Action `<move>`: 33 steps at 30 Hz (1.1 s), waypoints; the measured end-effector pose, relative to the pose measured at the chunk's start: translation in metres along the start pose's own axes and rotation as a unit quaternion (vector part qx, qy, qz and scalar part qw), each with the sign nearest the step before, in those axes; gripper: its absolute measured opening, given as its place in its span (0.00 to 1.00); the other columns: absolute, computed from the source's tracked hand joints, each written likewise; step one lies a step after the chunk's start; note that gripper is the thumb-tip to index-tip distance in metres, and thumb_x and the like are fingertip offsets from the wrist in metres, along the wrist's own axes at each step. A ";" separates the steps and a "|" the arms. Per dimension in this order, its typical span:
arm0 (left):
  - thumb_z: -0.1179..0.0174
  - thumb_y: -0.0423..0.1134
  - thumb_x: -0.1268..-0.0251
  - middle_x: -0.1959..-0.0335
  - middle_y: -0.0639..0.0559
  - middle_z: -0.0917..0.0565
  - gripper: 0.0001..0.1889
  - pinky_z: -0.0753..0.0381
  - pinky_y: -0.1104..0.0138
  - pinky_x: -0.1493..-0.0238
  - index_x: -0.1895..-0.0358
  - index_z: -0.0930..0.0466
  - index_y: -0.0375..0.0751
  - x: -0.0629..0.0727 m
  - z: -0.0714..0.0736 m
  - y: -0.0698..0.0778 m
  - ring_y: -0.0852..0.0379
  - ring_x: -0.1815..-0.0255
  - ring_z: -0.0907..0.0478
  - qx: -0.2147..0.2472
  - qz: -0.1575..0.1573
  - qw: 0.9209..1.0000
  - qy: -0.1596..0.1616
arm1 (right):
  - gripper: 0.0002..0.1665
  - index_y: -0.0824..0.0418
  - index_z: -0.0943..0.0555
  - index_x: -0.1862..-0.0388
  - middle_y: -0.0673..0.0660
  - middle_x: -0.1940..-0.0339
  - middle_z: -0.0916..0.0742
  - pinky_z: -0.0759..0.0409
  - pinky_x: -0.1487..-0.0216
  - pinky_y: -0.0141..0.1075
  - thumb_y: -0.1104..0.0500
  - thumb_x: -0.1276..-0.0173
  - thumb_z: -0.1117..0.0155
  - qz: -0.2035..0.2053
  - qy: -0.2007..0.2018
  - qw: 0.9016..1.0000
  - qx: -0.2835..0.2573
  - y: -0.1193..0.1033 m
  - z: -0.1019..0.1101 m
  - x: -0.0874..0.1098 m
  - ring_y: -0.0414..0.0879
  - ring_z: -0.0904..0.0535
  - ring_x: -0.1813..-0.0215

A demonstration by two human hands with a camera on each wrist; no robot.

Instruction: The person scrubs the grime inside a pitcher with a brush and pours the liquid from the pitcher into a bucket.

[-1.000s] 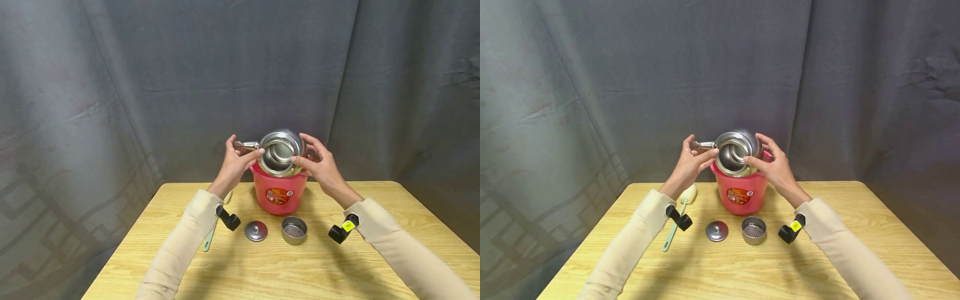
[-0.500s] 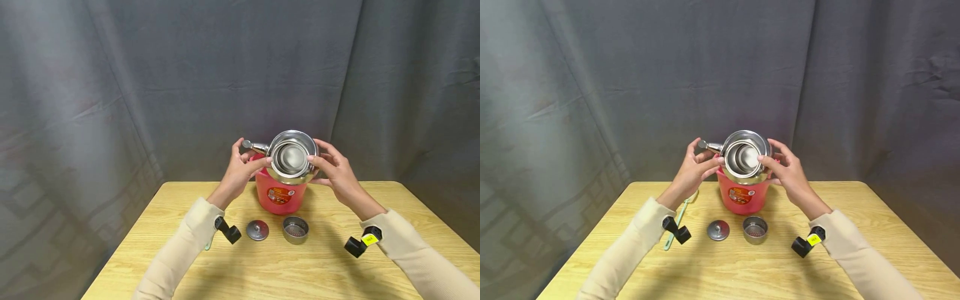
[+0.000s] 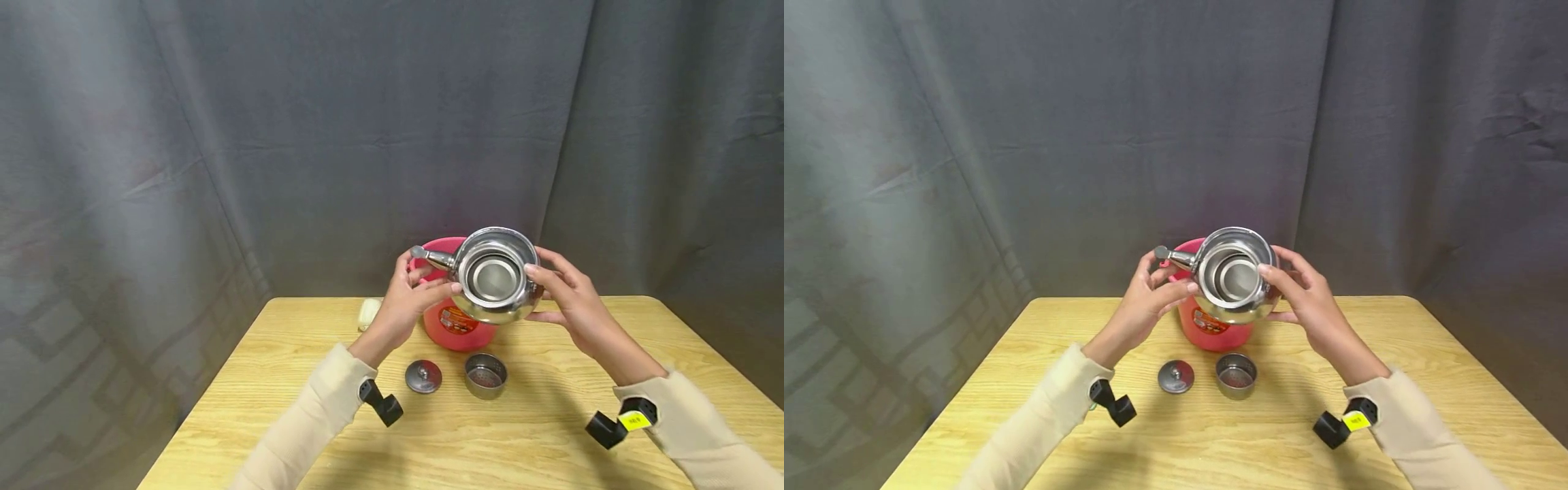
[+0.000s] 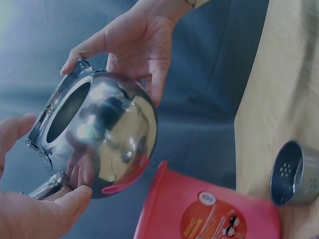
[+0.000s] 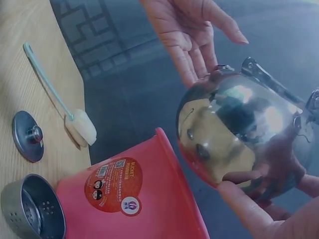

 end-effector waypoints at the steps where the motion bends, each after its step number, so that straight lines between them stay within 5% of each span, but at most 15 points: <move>1: 0.33 0.26 0.44 0.40 0.42 0.25 0.41 0.23 0.58 0.46 0.31 0.47 0.45 0.001 -0.002 -0.002 0.50 0.47 0.21 0.000 0.000 1.000 -0.001 | 0.31 0.54 0.39 0.27 0.55 0.52 0.25 0.16 0.64 0.41 0.52 0.25 0.47 -0.003 0.000 1.000 0.006 0.001 0.002 0.002 0.43 0.22 0.59; 7: 0.34 0.27 0.44 0.42 0.46 0.23 0.36 0.24 0.58 0.45 0.32 0.39 0.46 0.009 -0.013 -0.010 0.49 0.45 0.22 0.000 0.008 1.000 -0.005 | 0.29 0.53 0.40 0.27 0.59 0.45 0.28 0.17 0.62 0.41 0.49 0.23 0.51 -0.015 -0.003 0.999 0.045 0.005 0.012 0.013 0.46 0.24 0.55; 13: 0.34 0.28 0.43 0.42 0.47 0.23 0.33 0.24 0.58 0.45 0.34 0.36 0.46 0.017 -0.021 -0.016 0.51 0.44 0.22 -0.002 0.007 1.000 -0.015 | 0.31 0.54 0.43 0.25 0.64 0.35 0.38 0.17 0.62 0.40 0.46 0.22 0.56 -0.032 -0.007 0.999 0.024 0.012 0.021 0.023 0.71 0.40 0.38; 16: 0.35 0.27 0.41 0.42 0.46 0.24 0.31 0.23 0.59 0.46 0.34 0.35 0.44 0.020 -0.023 -0.021 0.49 0.43 0.23 0.017 0.005 1.000 -0.026 | 0.33 0.57 0.45 0.25 0.64 0.34 0.40 0.17 0.62 0.41 0.46 0.22 0.58 -0.040 -0.007 0.999 0.017 0.017 0.024 0.026 0.75 0.45 0.36; 27: 0.35 0.25 0.43 0.42 0.45 0.25 0.32 0.22 0.59 0.48 0.34 0.34 0.41 0.033 -0.032 -0.046 0.48 0.42 0.25 0.043 0.010 0.999 -0.032 | 0.27 0.54 0.40 0.29 0.62 0.39 0.38 0.17 0.63 0.45 0.46 0.21 0.61 -0.064 -0.006 0.998 0.010 0.039 0.036 0.042 0.53 0.32 0.46; 33: 0.35 0.23 0.44 0.41 0.46 0.27 0.33 0.24 0.60 0.45 0.34 0.35 0.40 0.039 -0.039 -0.057 0.48 0.41 0.26 0.022 0.004 0.999 -0.033 | 0.13 0.41 0.30 0.45 0.57 0.49 0.31 0.16 0.65 0.47 0.46 0.21 0.60 -0.071 0.006 0.997 -0.004 0.052 0.043 0.050 0.43 0.27 0.55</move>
Point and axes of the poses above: each hand's wrist, its own x-axis away from the middle knuckle, its own z-axis out of the back of the hand, y = z × x, the point moved 2 cm from there along -x, towards the middle knuckle
